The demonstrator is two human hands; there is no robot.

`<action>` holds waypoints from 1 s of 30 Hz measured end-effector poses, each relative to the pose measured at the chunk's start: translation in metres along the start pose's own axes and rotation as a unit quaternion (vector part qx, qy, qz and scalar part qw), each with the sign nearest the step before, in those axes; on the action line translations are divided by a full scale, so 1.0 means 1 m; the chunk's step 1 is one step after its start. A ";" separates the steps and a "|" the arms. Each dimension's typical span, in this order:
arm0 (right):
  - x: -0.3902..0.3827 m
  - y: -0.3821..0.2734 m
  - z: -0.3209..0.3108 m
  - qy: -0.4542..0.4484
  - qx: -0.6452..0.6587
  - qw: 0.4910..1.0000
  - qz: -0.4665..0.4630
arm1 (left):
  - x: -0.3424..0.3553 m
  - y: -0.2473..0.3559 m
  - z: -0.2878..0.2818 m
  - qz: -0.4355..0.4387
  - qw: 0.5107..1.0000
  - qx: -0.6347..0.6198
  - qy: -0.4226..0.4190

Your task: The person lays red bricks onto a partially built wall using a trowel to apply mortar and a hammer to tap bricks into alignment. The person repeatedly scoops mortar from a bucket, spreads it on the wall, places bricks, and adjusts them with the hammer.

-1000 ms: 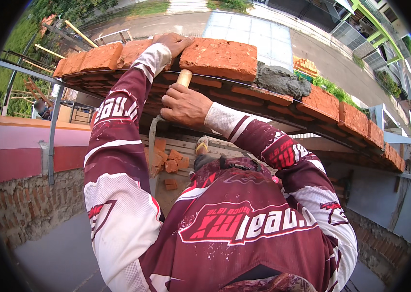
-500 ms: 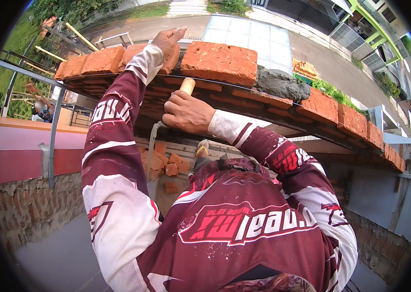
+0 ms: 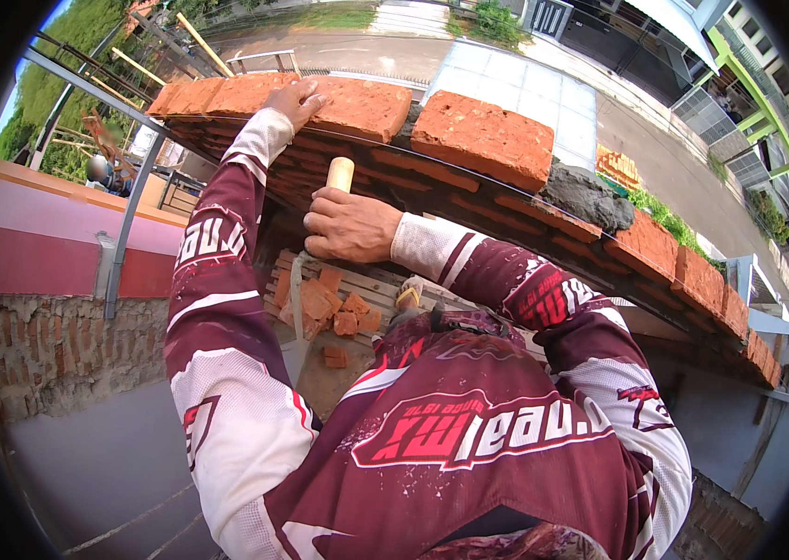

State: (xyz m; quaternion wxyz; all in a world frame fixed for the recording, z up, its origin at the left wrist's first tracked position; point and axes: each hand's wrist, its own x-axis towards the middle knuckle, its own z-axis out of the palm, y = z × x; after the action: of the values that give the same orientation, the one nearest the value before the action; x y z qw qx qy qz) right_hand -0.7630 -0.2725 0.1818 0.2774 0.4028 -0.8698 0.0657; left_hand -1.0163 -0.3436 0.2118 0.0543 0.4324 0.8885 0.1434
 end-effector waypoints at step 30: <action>0.073 0.043 0.064 0.000 0.028 0.998 -0.064 | -0.097 -0.053 -0.037 -0.037 0.778 -0.466 0.421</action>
State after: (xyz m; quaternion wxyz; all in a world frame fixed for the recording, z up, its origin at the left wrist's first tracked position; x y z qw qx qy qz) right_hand -0.8601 -0.3141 0.1724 0.2703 0.4654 -0.8397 0.0719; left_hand -1.0044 -0.4588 0.2283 -0.1250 0.2178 0.6632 0.7051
